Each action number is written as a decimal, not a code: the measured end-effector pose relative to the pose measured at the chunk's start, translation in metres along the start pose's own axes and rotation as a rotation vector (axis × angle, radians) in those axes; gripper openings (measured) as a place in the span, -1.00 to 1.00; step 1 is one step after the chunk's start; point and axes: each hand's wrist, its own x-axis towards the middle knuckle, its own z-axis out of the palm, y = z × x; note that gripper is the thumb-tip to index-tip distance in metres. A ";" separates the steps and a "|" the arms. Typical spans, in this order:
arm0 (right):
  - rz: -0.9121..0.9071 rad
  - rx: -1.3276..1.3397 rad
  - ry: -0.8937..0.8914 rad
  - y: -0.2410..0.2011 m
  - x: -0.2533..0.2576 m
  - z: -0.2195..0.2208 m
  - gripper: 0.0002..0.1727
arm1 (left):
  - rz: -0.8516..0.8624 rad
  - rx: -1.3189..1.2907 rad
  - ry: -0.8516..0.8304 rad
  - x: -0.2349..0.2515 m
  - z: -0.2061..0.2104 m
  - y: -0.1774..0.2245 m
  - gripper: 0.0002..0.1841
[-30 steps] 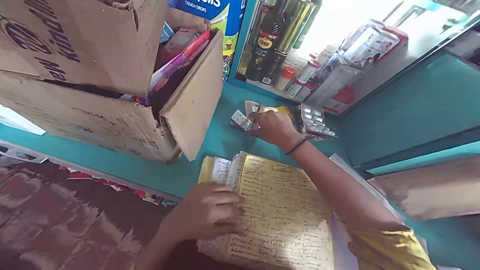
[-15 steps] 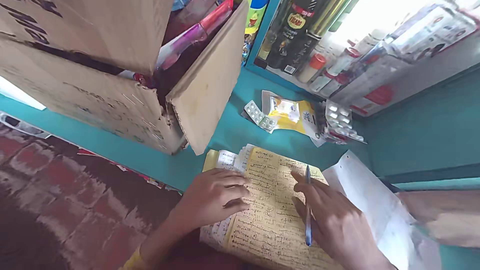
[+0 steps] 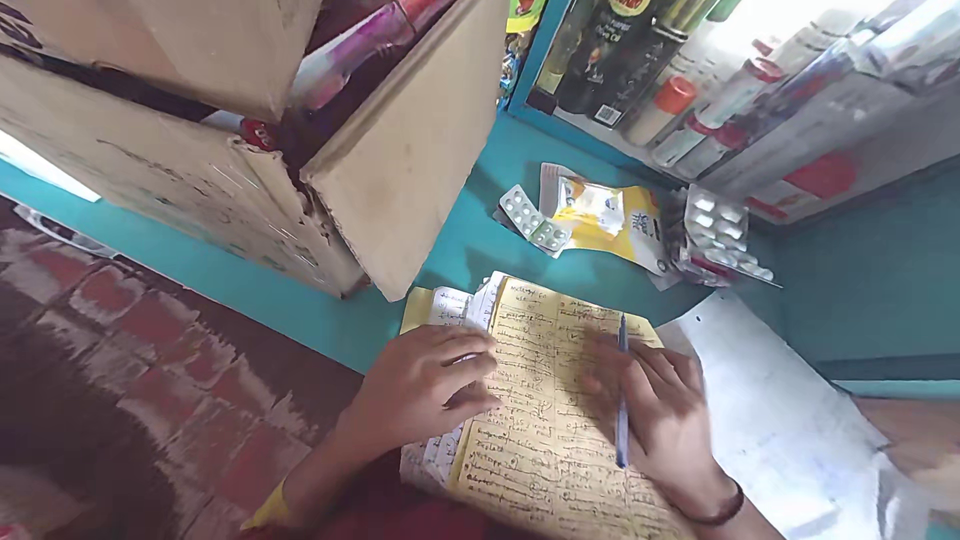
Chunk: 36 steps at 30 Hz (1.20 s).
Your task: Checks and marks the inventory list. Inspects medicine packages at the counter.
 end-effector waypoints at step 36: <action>-0.474 0.249 0.106 -0.017 -0.006 -0.011 -0.83 | -0.176 0.143 -0.098 0.007 -0.005 0.005 -0.11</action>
